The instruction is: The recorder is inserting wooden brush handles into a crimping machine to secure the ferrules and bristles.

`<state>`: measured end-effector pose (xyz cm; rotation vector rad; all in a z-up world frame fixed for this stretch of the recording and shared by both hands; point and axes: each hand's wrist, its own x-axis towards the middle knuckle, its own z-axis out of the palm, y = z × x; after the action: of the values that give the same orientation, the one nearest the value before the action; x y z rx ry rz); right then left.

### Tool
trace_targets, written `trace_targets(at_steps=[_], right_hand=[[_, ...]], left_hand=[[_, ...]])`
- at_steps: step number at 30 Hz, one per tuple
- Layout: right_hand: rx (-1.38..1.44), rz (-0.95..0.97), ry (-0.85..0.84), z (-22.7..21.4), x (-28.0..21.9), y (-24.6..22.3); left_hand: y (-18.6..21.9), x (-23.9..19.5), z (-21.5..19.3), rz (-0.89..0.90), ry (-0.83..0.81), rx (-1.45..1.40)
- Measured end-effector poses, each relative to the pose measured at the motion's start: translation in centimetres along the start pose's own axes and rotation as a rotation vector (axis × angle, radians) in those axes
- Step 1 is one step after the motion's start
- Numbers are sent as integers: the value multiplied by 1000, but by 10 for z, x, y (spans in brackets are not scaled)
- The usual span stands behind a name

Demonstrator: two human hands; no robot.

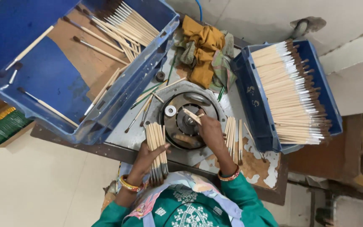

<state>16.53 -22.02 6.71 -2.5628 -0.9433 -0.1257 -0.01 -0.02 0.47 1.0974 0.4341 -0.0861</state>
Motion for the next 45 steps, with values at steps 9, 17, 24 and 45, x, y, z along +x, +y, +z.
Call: trace_targets(at_steps=[9, 17, 24, 45], right_hand=[[117, 154, 122, 25, -8, -11], [230, 106, 153, 23, -7, -18], [602, -12, -209, -50, -25, -90], [37, 212, 64, 21, -3, -22]], left_hand=[[-12, 3, -10, -72, 95, -97], [-4, -5, -9, -62, 51, -94], [46, -32, 14, 239, -116, 270], [-37, 1, -10, -154, 115, -238]])
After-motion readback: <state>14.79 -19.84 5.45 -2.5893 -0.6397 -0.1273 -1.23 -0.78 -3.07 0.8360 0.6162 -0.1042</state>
